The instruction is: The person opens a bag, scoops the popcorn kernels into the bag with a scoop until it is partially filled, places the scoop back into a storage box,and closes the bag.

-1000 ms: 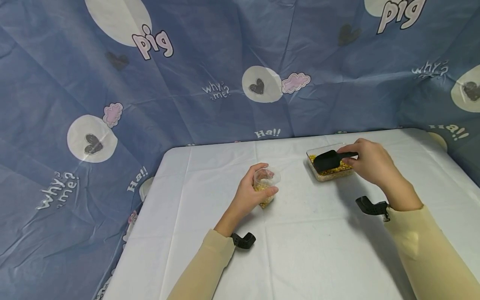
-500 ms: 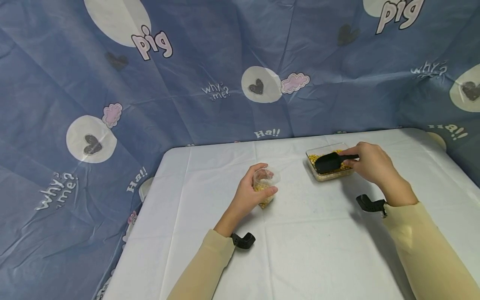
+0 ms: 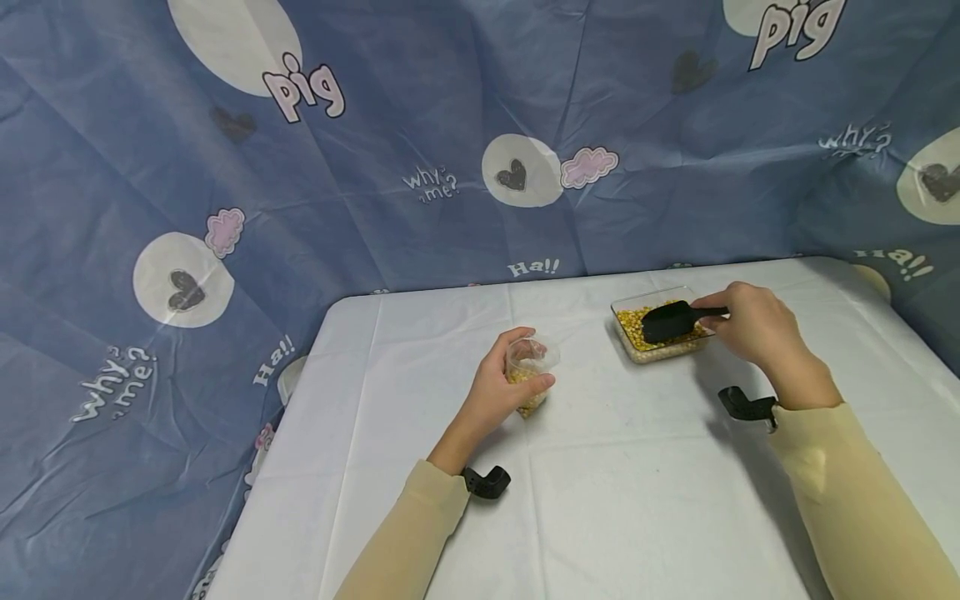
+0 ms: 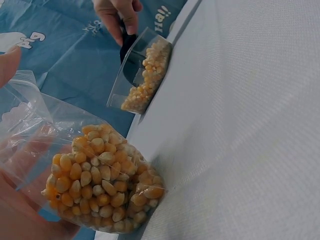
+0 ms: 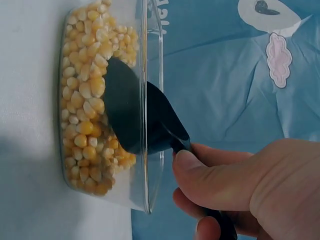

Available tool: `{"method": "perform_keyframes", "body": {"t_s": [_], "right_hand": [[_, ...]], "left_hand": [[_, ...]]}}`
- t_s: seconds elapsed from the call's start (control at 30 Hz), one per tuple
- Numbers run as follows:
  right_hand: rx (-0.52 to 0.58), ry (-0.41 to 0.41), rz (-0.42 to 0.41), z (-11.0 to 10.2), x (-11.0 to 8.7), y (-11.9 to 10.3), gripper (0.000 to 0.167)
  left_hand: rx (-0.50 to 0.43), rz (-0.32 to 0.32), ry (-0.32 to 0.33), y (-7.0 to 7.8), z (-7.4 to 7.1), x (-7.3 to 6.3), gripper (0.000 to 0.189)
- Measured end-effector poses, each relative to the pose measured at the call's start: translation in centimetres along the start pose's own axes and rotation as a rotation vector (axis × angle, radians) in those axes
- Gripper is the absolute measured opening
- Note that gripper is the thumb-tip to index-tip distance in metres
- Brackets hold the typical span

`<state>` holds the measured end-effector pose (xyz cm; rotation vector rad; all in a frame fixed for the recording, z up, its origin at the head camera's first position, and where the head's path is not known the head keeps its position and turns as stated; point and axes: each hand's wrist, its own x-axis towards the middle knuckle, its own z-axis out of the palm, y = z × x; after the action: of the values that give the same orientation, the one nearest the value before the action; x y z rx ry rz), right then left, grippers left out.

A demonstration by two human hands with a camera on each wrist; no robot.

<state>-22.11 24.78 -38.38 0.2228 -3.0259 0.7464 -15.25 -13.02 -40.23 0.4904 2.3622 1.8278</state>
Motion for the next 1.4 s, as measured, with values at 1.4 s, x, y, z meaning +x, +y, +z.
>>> {"method": "perform_keyframes", "body": {"t_s": [1.4], "right_hand": [[-0.217, 0.204, -0.071, -1.8, -2.2, -2.4, 0.033]], "left_hand": [[-0.003, 0.078, 0.019, -3.6, 0.0, 1.1, 0.068]]}}
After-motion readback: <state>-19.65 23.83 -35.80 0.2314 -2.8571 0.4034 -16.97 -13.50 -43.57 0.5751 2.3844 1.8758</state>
